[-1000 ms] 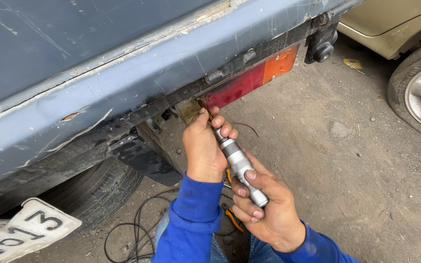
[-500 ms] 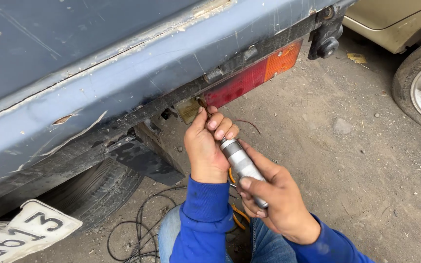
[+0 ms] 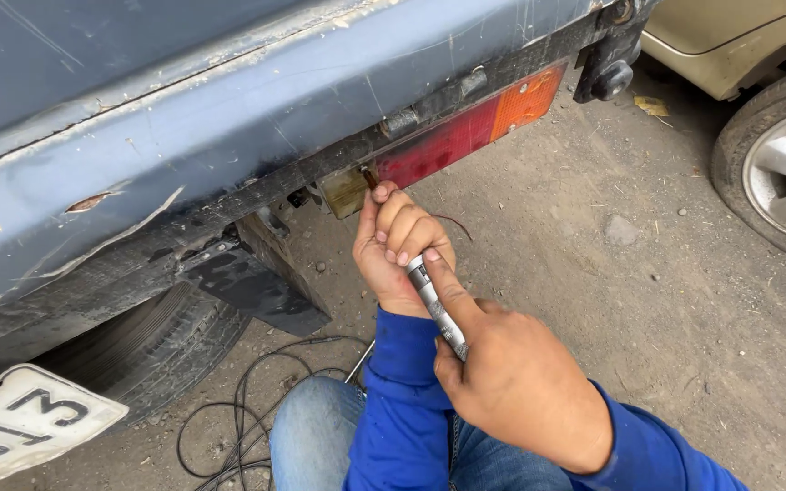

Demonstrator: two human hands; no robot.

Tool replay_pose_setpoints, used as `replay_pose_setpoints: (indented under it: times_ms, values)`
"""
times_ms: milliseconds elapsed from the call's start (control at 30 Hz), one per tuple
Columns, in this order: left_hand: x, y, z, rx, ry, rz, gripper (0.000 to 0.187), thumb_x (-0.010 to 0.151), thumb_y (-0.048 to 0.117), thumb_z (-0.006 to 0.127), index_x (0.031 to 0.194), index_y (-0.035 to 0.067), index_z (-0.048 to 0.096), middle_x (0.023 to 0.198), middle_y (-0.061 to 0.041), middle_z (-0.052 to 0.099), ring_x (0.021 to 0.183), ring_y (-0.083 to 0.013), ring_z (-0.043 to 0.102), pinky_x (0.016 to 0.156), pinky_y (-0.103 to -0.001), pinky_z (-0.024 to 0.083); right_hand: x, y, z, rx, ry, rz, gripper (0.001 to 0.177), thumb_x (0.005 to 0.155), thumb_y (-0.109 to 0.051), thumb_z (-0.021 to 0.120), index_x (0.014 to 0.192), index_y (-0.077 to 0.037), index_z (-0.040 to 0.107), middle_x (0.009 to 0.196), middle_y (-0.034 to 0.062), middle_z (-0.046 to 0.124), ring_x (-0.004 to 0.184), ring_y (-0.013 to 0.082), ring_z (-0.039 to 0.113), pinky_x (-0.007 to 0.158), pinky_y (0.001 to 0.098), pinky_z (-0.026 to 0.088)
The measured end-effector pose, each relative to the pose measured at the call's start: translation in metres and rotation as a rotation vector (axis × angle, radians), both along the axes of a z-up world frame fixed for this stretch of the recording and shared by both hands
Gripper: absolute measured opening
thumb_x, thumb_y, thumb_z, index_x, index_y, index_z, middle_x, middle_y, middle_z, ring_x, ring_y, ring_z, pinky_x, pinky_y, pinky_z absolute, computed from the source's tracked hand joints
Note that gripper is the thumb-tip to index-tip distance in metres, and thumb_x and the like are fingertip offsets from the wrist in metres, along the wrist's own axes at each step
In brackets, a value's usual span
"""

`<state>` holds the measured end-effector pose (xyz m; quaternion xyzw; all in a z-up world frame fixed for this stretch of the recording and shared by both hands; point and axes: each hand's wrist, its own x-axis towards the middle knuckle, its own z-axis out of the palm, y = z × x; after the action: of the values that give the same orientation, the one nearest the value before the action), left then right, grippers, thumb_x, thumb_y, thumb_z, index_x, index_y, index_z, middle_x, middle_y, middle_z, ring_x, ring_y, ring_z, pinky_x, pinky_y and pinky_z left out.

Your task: The person retrieves a cordless impact driver from the truck cab and walks to the rear of a blue truck. They sit on the ground and use the impact driver to remove two bolts from the rear bumper near the taillight, applying penetrating spray to one bolt before removal.

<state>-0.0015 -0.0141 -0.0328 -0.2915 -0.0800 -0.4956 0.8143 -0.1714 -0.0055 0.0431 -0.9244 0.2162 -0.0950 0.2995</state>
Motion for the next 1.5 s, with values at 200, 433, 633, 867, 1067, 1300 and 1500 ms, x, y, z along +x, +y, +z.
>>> replay_pose_setpoints:
  times_ms: [200,433,633,867,1067,1300,1500]
  values:
    - [0.005,0.007,0.034,0.924,-0.231,0.262,0.026,0.106,0.022,0.048,0.086,0.006,0.057,0.06,0.004,0.038,0.045,-0.0117,0.032,0.046,-0.031,0.032,0.002,0.0,-0.061,1.787,-0.759,0.13,0.061,0.089,-0.005,0.059,0.148,-0.006,0.043,0.067,0.0111,0.046,0.037,0.0088,0.03,0.032,0.0225,0.026]
    - [0.009,0.013,0.013,0.532,-0.198,0.142,0.018,0.1,0.022,0.055,0.091,0.006,0.058,0.055,0.008,0.035,0.042,-0.0065,0.03,0.042,-0.024,0.03,0.0,-0.009,-0.025,0.497,-0.368,0.047,0.083,0.08,-0.012,0.065,0.158,-0.006,0.038,0.154,0.0019,0.055,0.123,0.0084,0.058,0.103,0.0243,0.04]
    - [-0.004,-0.011,0.002,-0.168,0.085,-0.013,0.025,0.11,0.016,0.044,0.098,-0.002,0.057,0.058,0.004,0.041,0.044,-0.0092,0.037,0.044,-0.023,0.037,0.002,-0.002,0.004,-0.36,0.247,0.025,0.09,0.084,-0.036,0.059,0.166,-0.021,0.026,0.086,0.0202,0.071,0.069,0.0483,0.072,0.063,0.0608,0.056]
    - [0.001,0.013,0.024,0.935,-0.264,0.323,0.018,0.102,0.024,0.057,0.097,0.007,0.059,0.071,-0.004,0.05,0.056,-0.0178,0.046,0.056,-0.035,0.043,-0.004,-0.009,-0.015,0.221,-0.367,0.051,0.07,0.083,-0.017,0.067,0.15,-0.008,0.048,0.146,0.0066,0.066,0.121,0.0165,0.069,0.098,0.0307,0.049]
    - [-0.005,0.004,0.033,1.061,-0.261,0.442,0.021,0.105,0.018,0.05,0.088,0.007,0.055,0.061,-0.002,0.043,0.046,-0.0159,0.038,0.044,-0.033,0.036,-0.009,0.005,-0.054,2.071,-0.838,0.078,0.051,0.09,-0.015,0.055,0.141,-0.012,0.052,0.093,0.0187,0.051,0.043,0.0091,0.036,0.034,0.0206,0.027]
    - [-0.006,0.012,0.039,1.142,-0.297,0.353,0.024,0.105,0.024,0.049,0.09,0.006,0.055,0.058,0.0,0.038,0.045,-0.0145,0.036,0.044,-0.033,0.035,0.002,0.013,-0.054,1.805,-0.827,-0.015,0.06,0.089,-0.009,0.061,0.147,-0.011,0.05,0.064,0.0103,0.044,0.036,0.0078,0.026,0.033,0.0227,0.019]
    - [-0.007,0.001,0.008,0.339,-0.123,0.216,0.021,0.104,0.022,0.051,0.094,0.005,0.057,0.057,0.007,0.035,0.043,-0.0063,0.032,0.042,-0.024,0.033,-0.005,-0.008,-0.023,0.198,-0.195,-0.02,0.083,0.082,-0.022,0.068,0.159,-0.017,0.038,0.126,0.0159,0.063,0.11,0.0327,0.06,0.096,0.0429,0.042]
